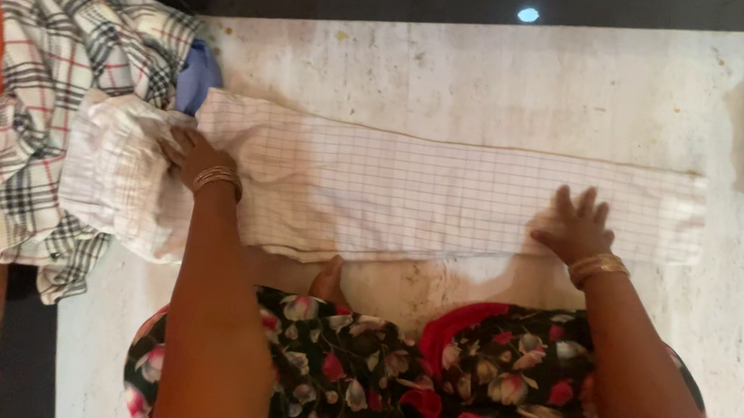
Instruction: The person folds a pair of blue jeans and a checkered shirt on the floor. They smooth and align each garment, fold them into compact rectangles, and place them into a neat stack.
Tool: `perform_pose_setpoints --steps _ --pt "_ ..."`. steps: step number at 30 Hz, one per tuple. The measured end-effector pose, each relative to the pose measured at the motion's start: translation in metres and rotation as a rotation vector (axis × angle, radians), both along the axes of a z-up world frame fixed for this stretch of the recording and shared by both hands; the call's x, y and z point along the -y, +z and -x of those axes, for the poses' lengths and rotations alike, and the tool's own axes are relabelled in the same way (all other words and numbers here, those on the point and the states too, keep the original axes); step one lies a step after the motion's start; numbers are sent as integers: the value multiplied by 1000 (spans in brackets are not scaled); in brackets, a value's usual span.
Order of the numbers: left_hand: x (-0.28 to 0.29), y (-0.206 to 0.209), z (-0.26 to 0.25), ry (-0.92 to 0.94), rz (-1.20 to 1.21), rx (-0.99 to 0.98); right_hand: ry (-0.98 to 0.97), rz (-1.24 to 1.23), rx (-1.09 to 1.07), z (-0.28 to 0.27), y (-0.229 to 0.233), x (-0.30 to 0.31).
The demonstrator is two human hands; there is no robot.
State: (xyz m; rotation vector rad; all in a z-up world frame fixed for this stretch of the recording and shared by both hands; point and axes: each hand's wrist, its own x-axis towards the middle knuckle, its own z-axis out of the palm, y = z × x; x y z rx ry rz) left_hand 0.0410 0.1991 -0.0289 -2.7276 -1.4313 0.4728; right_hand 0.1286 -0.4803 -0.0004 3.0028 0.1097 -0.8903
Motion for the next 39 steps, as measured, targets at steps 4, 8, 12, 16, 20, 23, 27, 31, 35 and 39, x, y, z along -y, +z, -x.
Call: perform_pose_setpoints --steps 4,8,12,16,20,23,27,31,35,39 --pt "88 25 -39 -183 -53 107 -28 -15 9 -3 -2 -5" --pt "230 30 -50 -746 -44 223 -27 -50 105 3 -14 0" --pt "340 25 -2 -962 430 221 -207 -32 29 -7 -20 35" --pt "334 20 29 -742 353 80 -380 -85 118 -21 -10 100" --pt "324 19 41 -761 249 129 -501 -288 188 -35 -5 114" --pt "320 15 44 -765 216 174 -729 -450 429 -33 4 137" --pt "325 13 45 -749 231 185 -967 -187 482 -30 21 164" --pt "321 21 39 -732 257 170 -1059 -277 263 -35 26 159" --pt "323 22 38 -736 252 176 -1042 -565 386 -37 24 166" --pt "323 20 36 -737 244 159 -1190 -891 487 -38 23 176"
